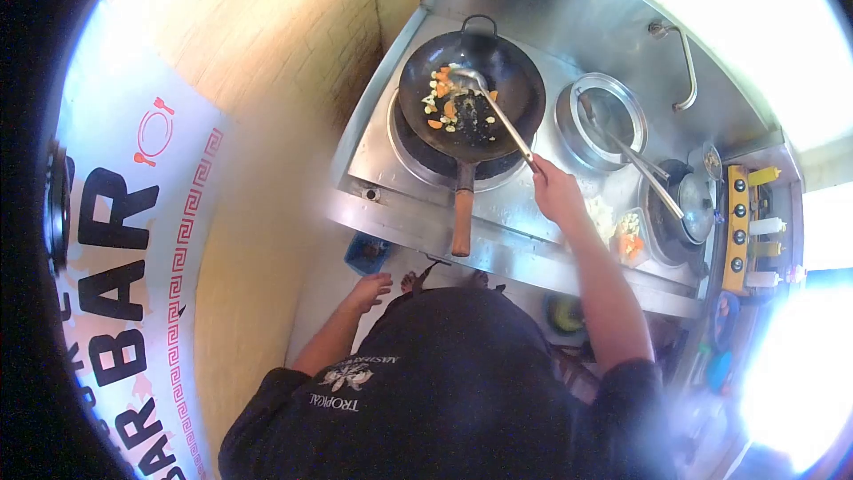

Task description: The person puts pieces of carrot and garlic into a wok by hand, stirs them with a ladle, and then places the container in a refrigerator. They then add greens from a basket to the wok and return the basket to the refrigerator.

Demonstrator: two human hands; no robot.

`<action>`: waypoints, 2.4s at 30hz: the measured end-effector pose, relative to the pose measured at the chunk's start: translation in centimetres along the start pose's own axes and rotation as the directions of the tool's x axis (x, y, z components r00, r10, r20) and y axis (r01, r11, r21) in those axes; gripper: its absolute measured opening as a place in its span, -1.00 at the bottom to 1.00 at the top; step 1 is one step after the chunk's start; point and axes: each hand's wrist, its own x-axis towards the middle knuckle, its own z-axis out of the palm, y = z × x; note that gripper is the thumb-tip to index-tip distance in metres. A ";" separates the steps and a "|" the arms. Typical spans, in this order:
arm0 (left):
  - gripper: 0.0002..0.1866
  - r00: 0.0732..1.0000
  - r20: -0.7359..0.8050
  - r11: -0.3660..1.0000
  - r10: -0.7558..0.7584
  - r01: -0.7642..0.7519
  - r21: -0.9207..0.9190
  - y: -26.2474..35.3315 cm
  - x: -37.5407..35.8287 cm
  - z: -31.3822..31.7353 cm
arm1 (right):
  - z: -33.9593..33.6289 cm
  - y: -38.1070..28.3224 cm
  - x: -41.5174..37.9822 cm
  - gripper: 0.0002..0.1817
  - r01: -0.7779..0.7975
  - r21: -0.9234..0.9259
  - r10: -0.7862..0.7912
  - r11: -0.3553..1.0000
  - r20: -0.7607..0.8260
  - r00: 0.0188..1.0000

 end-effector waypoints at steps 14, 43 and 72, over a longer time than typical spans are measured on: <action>-0.66 0.980 0.174 0.694 -0.092 0.188 -0.695 1.7 11.6 15.4 | -3.1 -2.5 -0.2 -0.60 -0.236 0.002 0.231 0.972 0.195 0.953; -0.58 0.935 0.055 0.935 -0.350 0.345 0.079 -24.0 1.1 -6.2 | -2.9 -0.4 -3.4 -0.63 -0.039 -0.052 0.044 0.998 0.083 0.996; -0.45 0.874 0.432 0.933 -0.223 0.320 -0.165 -7.1 -4.1 -4.0 | -1.1 -2.1 -2.7 -0.65 -0.059 0.006 0.058 0.998 0.028 0.998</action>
